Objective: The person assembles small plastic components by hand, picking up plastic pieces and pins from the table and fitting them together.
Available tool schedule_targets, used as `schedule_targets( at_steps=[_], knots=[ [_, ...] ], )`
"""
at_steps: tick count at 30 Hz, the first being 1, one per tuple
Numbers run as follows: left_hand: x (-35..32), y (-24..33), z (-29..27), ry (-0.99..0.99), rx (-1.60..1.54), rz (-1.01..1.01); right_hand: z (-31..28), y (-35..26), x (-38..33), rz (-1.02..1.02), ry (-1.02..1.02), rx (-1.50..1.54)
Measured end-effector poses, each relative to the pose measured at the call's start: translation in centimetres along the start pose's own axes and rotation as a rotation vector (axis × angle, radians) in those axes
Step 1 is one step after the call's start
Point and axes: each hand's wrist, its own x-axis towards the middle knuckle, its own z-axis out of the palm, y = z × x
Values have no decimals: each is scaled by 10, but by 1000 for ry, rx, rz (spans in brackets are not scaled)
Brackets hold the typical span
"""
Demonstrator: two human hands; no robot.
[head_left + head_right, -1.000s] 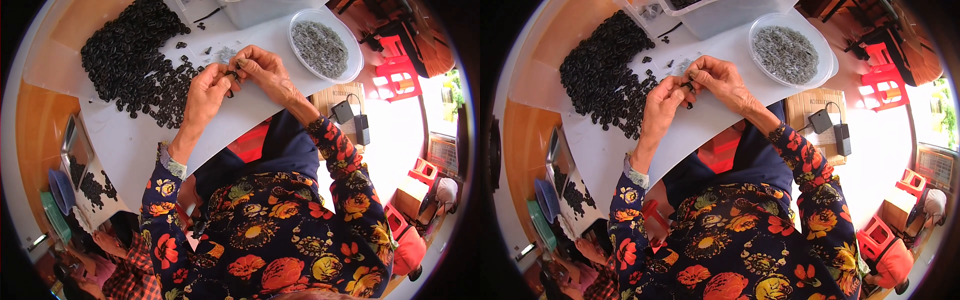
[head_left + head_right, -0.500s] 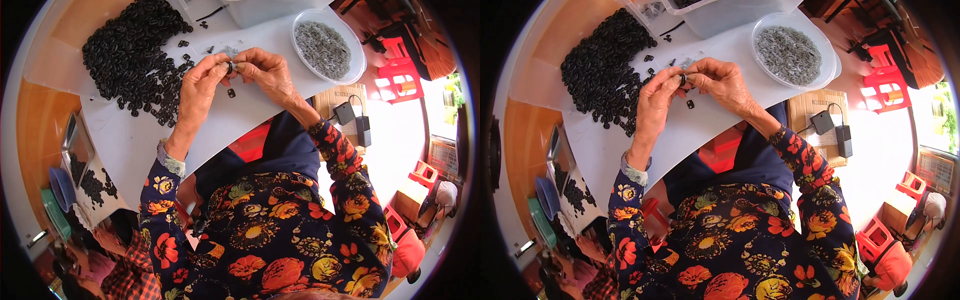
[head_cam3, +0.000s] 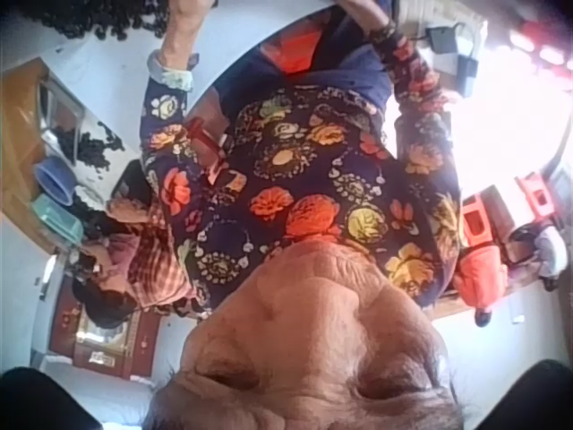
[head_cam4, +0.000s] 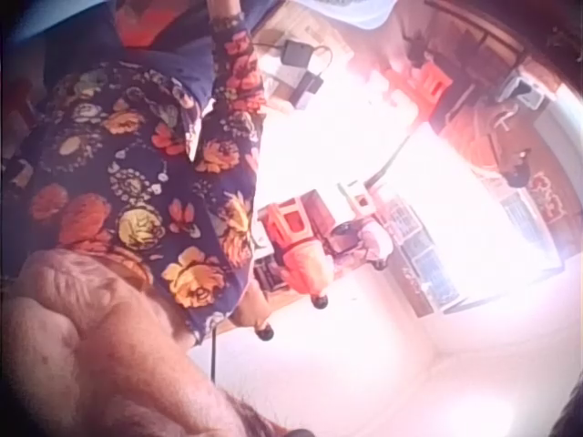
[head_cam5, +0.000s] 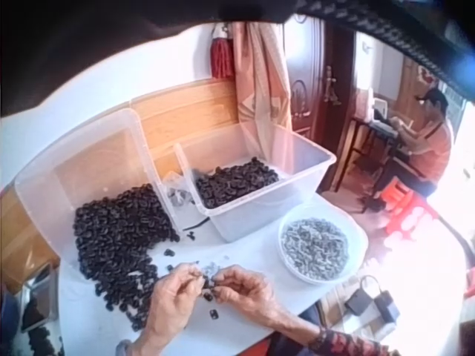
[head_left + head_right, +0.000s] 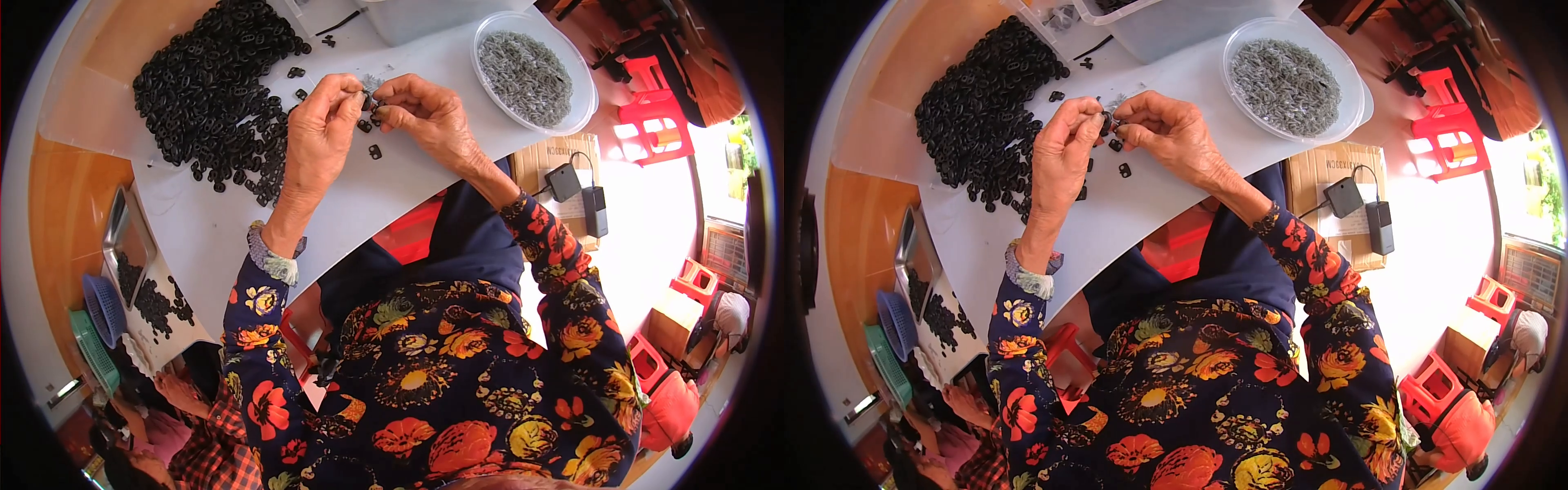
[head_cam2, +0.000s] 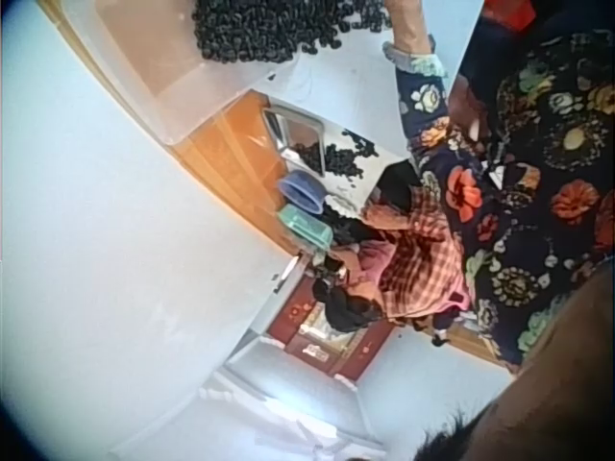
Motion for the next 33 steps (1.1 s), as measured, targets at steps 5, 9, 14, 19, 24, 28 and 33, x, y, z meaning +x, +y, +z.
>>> schedule_targets(
  at_steps=[5, 9, 14, 19, 24, 28, 33],
  knots=[
    [5, 3, -1, -14, 63, 21, 0, 1, 1, -10, -4, -1],
    [11, 2, -5, -81, 67, 30, -1, 2, 0, -16, -13, 11],
    [13, 9, -7, -174, 158, 6, 0, -5, 0, 2, 6, -8],
    [7, 9, -2, -33, 71, -26, 0, -5, 0, -8, 26, 5],
    [-6, -1, 2, -119, 65, -56, -2, -3, 0, -25, 15, 14],
    [-8, -5, 3, -103, 89, 32, 1, -5, 0, -14, -6, -16],
    [-10, -10, 8, -74, 91, 60, -1, -5, -2, -11, -24, -37]
  ],
)
